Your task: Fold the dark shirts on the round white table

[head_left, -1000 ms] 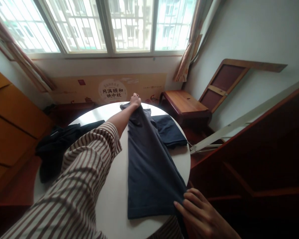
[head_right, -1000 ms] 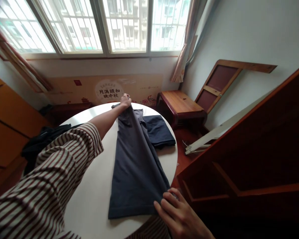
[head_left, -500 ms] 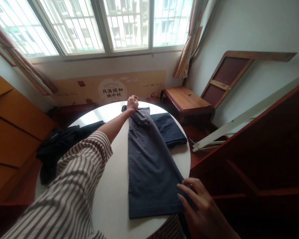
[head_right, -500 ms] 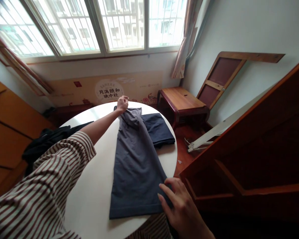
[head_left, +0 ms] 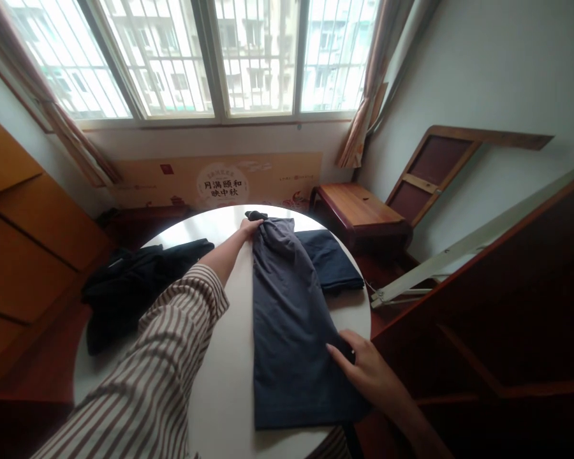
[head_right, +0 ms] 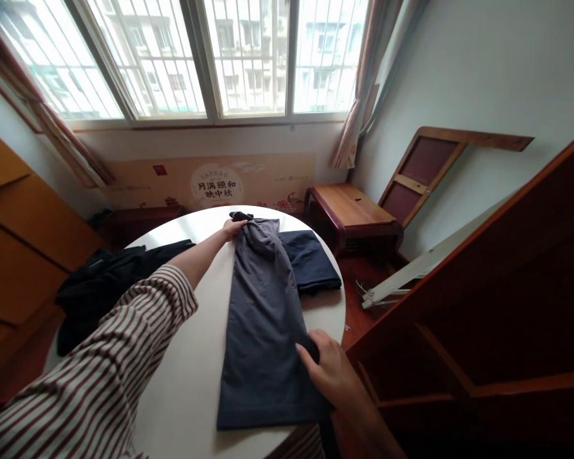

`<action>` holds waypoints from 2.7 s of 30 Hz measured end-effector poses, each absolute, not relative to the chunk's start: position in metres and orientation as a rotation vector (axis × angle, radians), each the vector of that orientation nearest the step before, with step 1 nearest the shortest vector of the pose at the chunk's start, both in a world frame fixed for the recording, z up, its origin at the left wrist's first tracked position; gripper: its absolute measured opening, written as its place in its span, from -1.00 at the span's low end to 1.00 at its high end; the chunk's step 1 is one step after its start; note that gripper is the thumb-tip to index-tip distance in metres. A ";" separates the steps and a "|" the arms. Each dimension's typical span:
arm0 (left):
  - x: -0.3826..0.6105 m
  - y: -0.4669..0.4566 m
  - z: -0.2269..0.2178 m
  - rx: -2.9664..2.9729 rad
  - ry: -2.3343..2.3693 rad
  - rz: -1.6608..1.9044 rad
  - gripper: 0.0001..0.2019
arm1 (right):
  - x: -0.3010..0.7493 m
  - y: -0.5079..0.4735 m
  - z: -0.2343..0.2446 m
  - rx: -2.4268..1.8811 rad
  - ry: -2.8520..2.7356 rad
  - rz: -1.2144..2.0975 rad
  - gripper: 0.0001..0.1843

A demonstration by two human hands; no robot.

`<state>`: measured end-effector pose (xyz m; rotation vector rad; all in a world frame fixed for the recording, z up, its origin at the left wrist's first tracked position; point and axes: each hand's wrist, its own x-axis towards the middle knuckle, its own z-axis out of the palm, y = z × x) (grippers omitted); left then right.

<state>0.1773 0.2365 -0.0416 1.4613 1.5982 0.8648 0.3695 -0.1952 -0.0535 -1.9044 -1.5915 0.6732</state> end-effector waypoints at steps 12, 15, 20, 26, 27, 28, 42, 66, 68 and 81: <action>0.172 0.253 -0.040 1.508 1.607 0.956 -0.39 | 0.359 -0.212 -0.043 -1.676 -1.236 1.201 -0.22; 0.152 0.257 -0.026 1.518 1.712 0.974 -0.38 | 0.351 -0.210 -0.045 -1.647 -1.243 1.189 -0.16; 0.119 0.248 0.006 1.582 1.839 0.889 -0.37 | 0.337 -0.194 -0.048 -1.571 -1.255 1.163 -0.08; 0.094 0.137 0.008 1.951 1.696 0.746 -0.70 | 0.339 -0.188 -0.050 -1.474 -1.229 1.325 -0.11; 0.086 0.102 0.003 2.049 1.600 0.685 -0.79 | 0.342 -0.188 -0.049 -1.511 -1.253 1.300 -0.16; 0.077 0.065 -0.004 2.271 1.429 0.557 -0.82 | 0.345 -0.189 -0.049 -1.559 -1.289 1.247 -0.22; 0.028 -0.157 -0.066 3.155 0.690 0.126 -0.81 | 0.355 -0.185 -0.054 -1.617 -1.553 0.822 -0.51; 0.040 0.039 0.015 2.442 1.508 0.550 -0.65 | 0.276 0.008 -0.016 -1.894 -1.965 0.194 -0.70; 0.064 0.096 0.024 2.385 1.692 0.519 -0.72 | 0.272 0.022 -0.029 -1.931 -1.929 0.183 -0.64; 0.137 0.245 -0.006 2.071 2.067 0.192 -0.52 | 0.283 0.029 -0.062 -1.916 -1.866 0.323 -0.77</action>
